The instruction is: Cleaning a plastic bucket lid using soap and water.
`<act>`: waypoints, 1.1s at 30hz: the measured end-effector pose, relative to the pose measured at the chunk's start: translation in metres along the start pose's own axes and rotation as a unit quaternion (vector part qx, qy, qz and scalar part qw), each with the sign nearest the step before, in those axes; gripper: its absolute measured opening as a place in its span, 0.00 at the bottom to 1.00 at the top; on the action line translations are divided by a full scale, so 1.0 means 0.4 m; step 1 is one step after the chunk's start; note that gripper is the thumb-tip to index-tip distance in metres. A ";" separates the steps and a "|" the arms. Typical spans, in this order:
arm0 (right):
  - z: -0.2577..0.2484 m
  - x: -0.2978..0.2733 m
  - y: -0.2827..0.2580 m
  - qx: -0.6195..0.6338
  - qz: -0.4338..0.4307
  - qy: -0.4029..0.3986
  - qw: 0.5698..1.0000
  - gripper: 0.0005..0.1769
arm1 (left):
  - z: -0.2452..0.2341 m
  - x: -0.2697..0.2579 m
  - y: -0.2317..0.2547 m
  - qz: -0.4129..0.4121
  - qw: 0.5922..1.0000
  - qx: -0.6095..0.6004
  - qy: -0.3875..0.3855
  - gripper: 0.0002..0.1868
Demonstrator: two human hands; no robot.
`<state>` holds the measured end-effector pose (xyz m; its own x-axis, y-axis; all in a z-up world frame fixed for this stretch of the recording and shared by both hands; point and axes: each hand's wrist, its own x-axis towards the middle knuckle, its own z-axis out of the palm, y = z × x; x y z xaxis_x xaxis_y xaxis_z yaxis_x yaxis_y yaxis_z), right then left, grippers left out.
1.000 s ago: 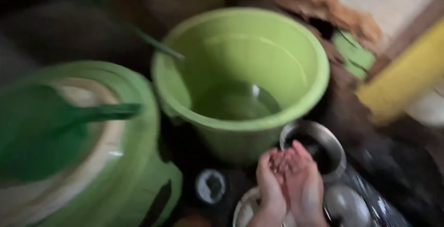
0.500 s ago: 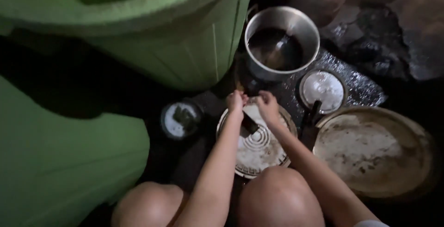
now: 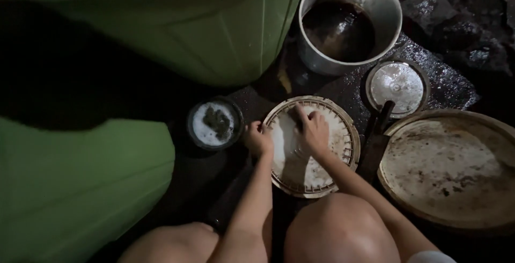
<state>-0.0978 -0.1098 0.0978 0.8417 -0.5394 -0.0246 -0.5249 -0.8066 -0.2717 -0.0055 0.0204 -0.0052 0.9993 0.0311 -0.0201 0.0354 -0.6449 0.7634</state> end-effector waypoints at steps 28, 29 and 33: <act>0.145 0.040 -0.041 0.030 -0.152 0.078 0.985 0.33 | 0.021 0.016 -0.106 0.082 0.993 -0.069 -0.058 0.09; 0.125 0.063 -0.038 0.016 -0.153 0.093 0.984 0.33 | 0.010 0.019 -0.092 0.060 0.993 -0.071 -0.078 0.06; 0.172 0.060 -0.044 -0.028 -0.095 0.106 0.989 0.34 | -0.021 0.026 -0.035 0.021 0.993 -0.029 -0.113 0.04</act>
<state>-0.0594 -0.0919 0.0357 0.8835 -0.4106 0.2255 -0.3708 -0.9072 -0.1989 0.0045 0.0363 -0.0106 0.9772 -0.1706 -0.1264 -0.0005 -0.5969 0.8023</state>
